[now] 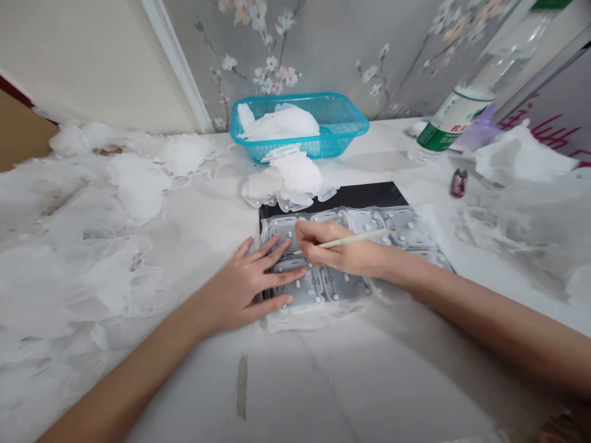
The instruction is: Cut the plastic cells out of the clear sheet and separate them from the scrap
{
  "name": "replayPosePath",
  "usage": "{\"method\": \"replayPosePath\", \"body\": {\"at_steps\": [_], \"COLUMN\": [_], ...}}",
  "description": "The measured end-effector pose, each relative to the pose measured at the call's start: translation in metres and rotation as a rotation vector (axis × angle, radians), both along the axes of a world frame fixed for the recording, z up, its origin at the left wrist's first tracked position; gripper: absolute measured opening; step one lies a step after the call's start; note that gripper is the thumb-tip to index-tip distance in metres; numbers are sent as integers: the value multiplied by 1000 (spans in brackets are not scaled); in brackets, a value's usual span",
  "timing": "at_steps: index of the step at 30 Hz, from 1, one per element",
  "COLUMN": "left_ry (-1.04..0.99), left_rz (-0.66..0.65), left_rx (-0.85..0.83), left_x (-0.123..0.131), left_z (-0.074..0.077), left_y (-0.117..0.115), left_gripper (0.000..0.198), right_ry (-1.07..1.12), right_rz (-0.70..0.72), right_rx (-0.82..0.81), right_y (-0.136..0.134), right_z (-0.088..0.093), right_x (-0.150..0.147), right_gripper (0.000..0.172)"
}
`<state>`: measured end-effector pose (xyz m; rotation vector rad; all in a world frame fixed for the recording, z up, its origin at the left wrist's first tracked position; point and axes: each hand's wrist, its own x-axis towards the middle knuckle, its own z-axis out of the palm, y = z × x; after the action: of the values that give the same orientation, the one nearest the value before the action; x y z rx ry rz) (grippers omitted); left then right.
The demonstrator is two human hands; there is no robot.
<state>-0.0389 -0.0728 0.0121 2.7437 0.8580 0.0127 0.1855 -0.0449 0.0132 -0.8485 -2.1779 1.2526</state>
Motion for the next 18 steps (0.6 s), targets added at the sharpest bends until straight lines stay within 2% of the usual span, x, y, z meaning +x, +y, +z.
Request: {"method": "replayPosePath", "body": {"at_steps": [2,6,8,11,13,15,17,18], "left_ry": [3,10,4,4,6,3,0,-2], "left_rz": [-5,-2,5,8,10,15,21,22], "left_rx": [5,3,-6,-20,-19,-8,0,2], "left_x": [0,0,1,1,1,1,1,1], "left_z": [0,1,1,2,1,0,0,0], "left_y": [0,0,0,0,1,1,1,1], "left_gripper": [45,44,45,44,44,44,44,44], "right_ry": [-29,-238,-296,-157,19,102,211,309], "right_rz": [20,33,8,0,-14,-29,-146,-268], "right_rx": [1,24,26,5,-50,-149,-234,-249], "right_y": [3,9,10,7,5,5,8,10], "right_z": [7,26,29,16,3,-9,-15,-17], "right_x": [3,13,15,12,7,3,3,4], "right_gripper": [15,18,19,17,13,12,12,12]}}
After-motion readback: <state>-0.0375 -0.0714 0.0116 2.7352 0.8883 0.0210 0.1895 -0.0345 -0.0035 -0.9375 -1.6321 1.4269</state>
